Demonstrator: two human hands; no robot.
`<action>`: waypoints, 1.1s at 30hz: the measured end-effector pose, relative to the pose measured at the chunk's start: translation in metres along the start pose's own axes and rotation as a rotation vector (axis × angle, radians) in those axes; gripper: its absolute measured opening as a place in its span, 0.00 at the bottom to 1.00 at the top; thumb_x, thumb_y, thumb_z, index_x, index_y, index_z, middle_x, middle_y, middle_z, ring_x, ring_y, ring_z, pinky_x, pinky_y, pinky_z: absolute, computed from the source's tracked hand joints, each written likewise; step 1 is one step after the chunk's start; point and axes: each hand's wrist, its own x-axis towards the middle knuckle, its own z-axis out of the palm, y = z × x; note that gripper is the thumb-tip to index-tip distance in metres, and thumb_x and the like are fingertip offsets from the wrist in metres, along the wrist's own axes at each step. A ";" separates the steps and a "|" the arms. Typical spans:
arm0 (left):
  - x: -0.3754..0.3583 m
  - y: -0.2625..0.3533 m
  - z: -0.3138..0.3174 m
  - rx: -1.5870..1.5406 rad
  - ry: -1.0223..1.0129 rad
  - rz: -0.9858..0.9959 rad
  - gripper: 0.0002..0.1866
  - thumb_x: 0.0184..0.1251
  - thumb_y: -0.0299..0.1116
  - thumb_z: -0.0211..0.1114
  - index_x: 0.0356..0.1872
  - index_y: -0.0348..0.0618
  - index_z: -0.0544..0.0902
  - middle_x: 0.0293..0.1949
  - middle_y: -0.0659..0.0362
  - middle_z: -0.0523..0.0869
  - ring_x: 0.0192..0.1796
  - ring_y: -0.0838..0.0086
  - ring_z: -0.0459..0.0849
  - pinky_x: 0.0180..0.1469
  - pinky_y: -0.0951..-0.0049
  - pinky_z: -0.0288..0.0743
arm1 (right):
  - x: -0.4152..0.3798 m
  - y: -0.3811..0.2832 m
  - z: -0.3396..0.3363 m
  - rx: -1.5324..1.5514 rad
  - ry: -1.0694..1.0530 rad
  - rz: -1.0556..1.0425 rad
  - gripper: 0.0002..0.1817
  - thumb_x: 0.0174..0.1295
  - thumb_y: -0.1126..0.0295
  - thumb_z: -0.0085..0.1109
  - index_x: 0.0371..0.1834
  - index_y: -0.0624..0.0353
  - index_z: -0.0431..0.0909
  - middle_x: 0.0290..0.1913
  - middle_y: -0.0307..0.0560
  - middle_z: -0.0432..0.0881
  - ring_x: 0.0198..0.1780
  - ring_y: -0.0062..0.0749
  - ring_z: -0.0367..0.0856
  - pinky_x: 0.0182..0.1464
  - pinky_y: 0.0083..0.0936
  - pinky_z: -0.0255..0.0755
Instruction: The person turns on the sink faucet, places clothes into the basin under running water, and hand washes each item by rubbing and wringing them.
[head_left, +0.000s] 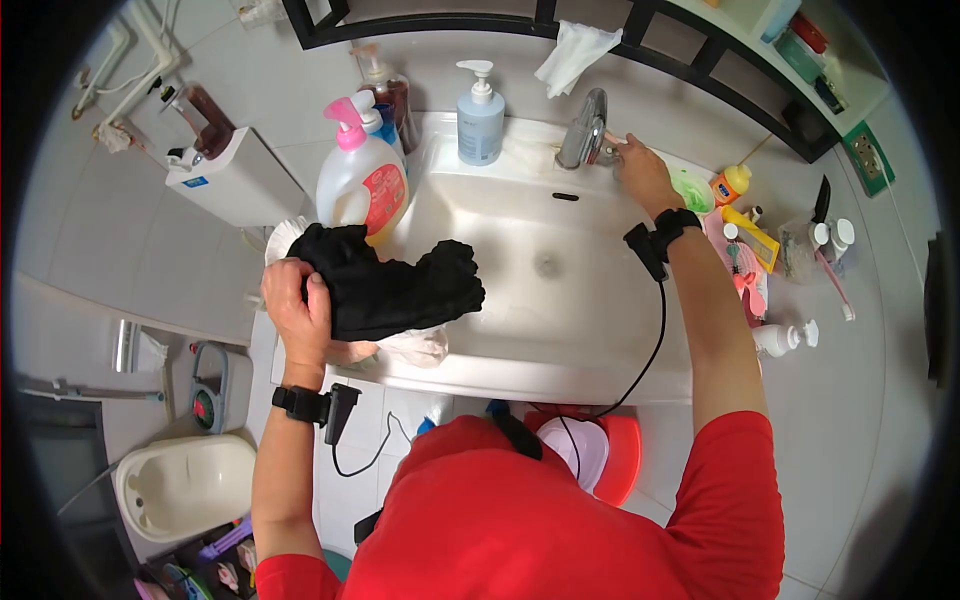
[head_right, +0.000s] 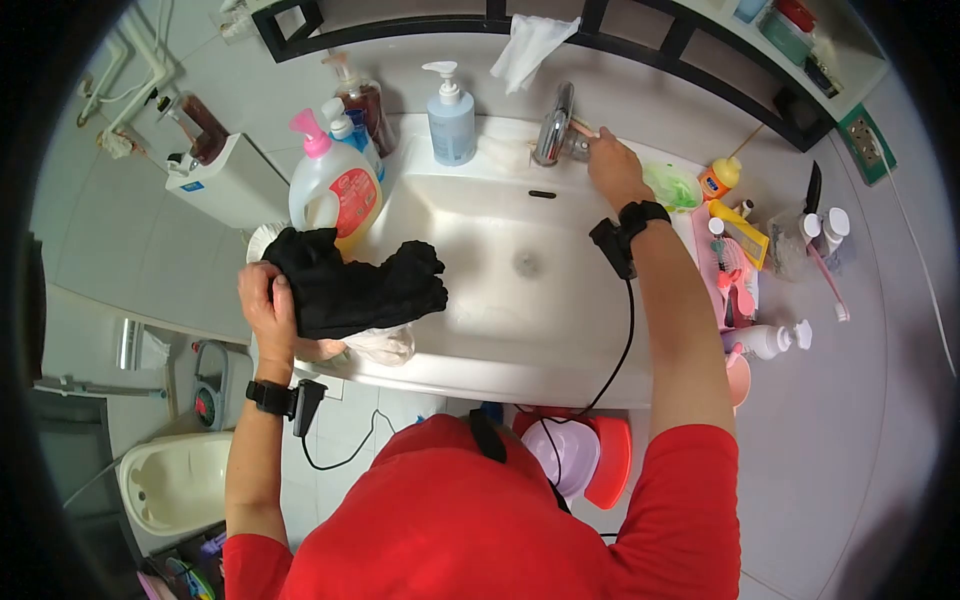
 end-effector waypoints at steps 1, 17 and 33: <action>0.000 0.001 0.001 0.001 -0.003 -0.005 0.03 0.50 0.27 0.55 0.25 0.39 0.72 0.29 0.53 0.74 0.36 0.58 0.71 0.42 0.64 0.64 | -0.003 0.004 0.000 -0.001 -0.034 0.003 0.16 0.59 0.70 0.45 0.49 0.61 0.75 0.61 0.57 0.66 0.57 0.50 0.70 0.60 0.36 0.65; 0.001 0.007 0.007 0.048 0.003 -0.008 0.04 0.51 0.28 0.57 0.25 0.40 0.72 0.29 0.55 0.74 0.36 0.61 0.71 0.41 0.65 0.63 | -0.054 -0.069 0.041 1.953 -0.217 0.533 0.21 0.61 0.61 0.49 0.50 0.66 0.69 0.46 0.50 0.78 0.45 0.40 0.78 0.49 0.35 0.73; 0.003 0.007 0.009 0.057 0.039 0.013 0.03 0.49 0.28 0.58 0.25 0.41 0.73 0.27 0.57 0.74 0.35 0.62 0.72 0.40 0.66 0.62 | -0.056 -0.067 0.023 1.516 -0.249 0.369 0.26 0.59 0.51 0.50 0.58 0.53 0.65 0.54 0.40 0.76 0.53 0.29 0.69 0.54 0.36 0.57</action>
